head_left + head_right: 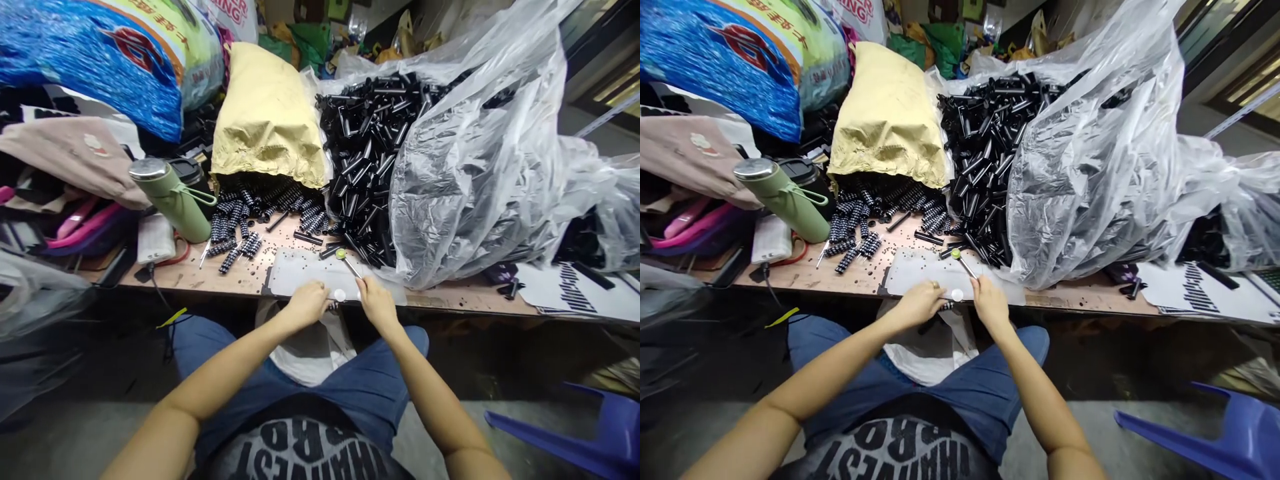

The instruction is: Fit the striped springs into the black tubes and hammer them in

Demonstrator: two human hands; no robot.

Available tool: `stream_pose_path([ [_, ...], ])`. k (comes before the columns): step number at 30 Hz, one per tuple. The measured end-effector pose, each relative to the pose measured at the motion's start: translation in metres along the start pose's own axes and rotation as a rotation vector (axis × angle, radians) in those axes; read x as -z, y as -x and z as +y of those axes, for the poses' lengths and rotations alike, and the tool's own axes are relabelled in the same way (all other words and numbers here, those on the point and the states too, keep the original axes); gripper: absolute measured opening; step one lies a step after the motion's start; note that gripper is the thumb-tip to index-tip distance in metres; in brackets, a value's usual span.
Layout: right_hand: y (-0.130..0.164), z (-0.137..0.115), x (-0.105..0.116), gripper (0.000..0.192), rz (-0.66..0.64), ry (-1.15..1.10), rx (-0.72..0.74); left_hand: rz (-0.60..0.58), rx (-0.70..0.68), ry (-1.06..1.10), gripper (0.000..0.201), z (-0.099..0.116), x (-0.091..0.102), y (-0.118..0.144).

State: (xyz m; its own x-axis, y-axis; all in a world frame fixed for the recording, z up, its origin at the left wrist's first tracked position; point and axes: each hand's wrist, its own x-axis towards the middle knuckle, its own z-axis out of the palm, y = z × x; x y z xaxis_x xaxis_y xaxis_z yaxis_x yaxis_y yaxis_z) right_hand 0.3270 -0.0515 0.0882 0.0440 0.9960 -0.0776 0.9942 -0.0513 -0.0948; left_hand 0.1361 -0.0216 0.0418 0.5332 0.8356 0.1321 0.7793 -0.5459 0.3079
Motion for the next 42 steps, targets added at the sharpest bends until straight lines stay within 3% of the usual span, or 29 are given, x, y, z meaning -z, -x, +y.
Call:
stream_pose_path([
  [3, -0.014, 0.022, -0.015, 0.035, -0.011, 0.057, -0.048, 0.112, 0.173, -0.099, 0.032, -0.037, 0.014, -0.037],
  [6, -0.024, 0.028, -0.027, 0.032, 0.023, 0.019, -0.012, 0.108, 0.154, -0.031, 0.029, -0.079, 0.022, -0.079],
  [8, -0.030, 0.025, -0.029, 0.030, 0.113, -0.070, 0.076, 0.122, 0.174, 0.100, 0.025, -0.094, 0.026, -0.090],
  [11, -0.042, 0.010, -0.021, 0.043, 0.278, -0.245, 0.270, 0.164, 0.249, 0.393, 0.019, -0.091, 0.030, -0.079],
  [13, -0.052, -0.006, -0.011, 0.071, 0.320, -0.319, 0.412, 0.105, 0.303, 0.742, 0.022, -0.079, 0.032, -0.062],
  [16, -0.065, -0.032, 0.002, 0.107, 0.259, -0.344, 0.547, 0.011, 0.407, 1.215, 0.031, -0.059, 0.035, -0.041],
  [19, -0.072, -0.048, 0.006, 0.107, 0.161, -0.350, 0.570, 0.034, 0.447, 1.314, 0.032, -0.047, 0.032, -0.031],
  [23, -0.066, -0.046, -0.003, 0.104, 0.114, -0.373, 0.546, 0.082, 0.341, 1.118, 0.031, -0.053, 0.027, -0.040],
  [28, -0.050, -0.036, -0.015, 0.111, 0.119, -0.452, 0.484, 0.404, 0.417, 0.351, 0.026, -0.076, 0.018, -0.104],
  [31, -0.042, -0.034, -0.019, 0.113, 0.102, -0.461, 0.474, 0.379, 0.420, 0.089, 0.034, -0.081, 0.011, -0.148],
  [34, -0.032, -0.032, -0.022, 0.113, 0.095, -0.466, 0.469, 0.296, 0.401, 0.047, 0.039, -0.085, 0.009, -0.170],
  [37, -0.019, -0.022, -0.029, 0.116, 0.052, -0.504, 0.529, 0.307, 0.300, 0.132, 0.041, -0.093, 0.015, -0.157],
  [40, -0.013, 0.001, -0.040, 0.116, -0.029, -0.546, 0.593, 0.332, 0.183, 0.184, 0.046, -0.095, 0.019, -0.112],
  [42, -0.019, 0.021, -0.047, 0.112, -0.039, -0.550, 0.564, 0.263, 0.171, 0.113, 0.048, -0.090, 0.017, -0.073],
])
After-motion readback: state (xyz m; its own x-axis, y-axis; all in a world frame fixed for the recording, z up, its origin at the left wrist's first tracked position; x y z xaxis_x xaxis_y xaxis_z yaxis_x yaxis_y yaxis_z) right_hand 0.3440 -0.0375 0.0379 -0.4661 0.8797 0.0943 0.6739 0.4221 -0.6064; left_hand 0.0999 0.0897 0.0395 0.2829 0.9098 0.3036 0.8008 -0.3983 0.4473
